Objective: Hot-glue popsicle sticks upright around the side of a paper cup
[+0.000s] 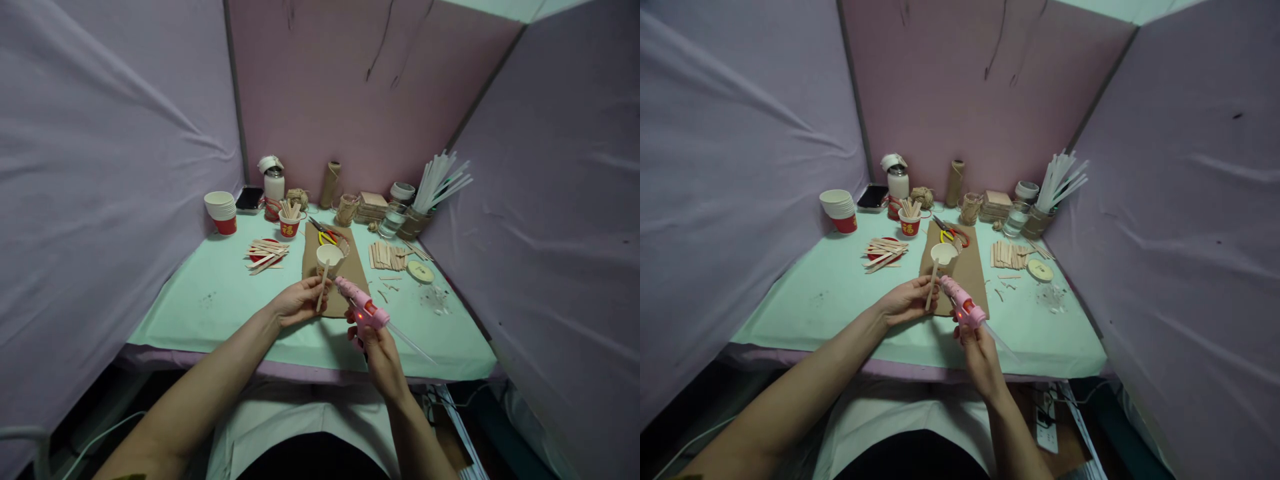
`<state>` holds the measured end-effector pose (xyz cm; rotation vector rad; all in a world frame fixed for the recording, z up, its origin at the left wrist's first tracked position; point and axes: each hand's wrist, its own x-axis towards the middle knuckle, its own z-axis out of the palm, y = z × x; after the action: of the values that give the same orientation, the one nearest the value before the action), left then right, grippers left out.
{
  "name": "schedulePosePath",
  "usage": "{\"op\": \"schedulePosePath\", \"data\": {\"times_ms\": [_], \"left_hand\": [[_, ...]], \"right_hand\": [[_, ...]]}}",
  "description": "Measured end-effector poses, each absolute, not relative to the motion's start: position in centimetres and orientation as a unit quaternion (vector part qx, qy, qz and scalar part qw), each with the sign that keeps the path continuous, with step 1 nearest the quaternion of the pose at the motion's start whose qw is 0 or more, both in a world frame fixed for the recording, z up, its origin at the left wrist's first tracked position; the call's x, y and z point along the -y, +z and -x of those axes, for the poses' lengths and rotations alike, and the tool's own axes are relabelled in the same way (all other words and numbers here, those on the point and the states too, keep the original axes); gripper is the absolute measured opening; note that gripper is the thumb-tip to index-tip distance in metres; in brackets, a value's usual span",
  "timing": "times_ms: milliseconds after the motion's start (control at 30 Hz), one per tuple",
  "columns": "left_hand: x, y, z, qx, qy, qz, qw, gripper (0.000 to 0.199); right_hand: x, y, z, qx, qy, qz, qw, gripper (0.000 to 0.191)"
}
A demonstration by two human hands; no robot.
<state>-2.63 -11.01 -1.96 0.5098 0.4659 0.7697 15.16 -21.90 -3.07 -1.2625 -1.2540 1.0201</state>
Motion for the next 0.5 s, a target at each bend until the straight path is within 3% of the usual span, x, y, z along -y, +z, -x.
{"op": "schedulePosePath", "data": {"times_ms": [500], "left_hand": [[10.97,-2.25,2.71,-0.239,0.360,-0.262,0.863,0.028]], "right_hand": [[21.96,-2.53,-14.84,0.517,0.422,0.544,0.508,0.063]]}}
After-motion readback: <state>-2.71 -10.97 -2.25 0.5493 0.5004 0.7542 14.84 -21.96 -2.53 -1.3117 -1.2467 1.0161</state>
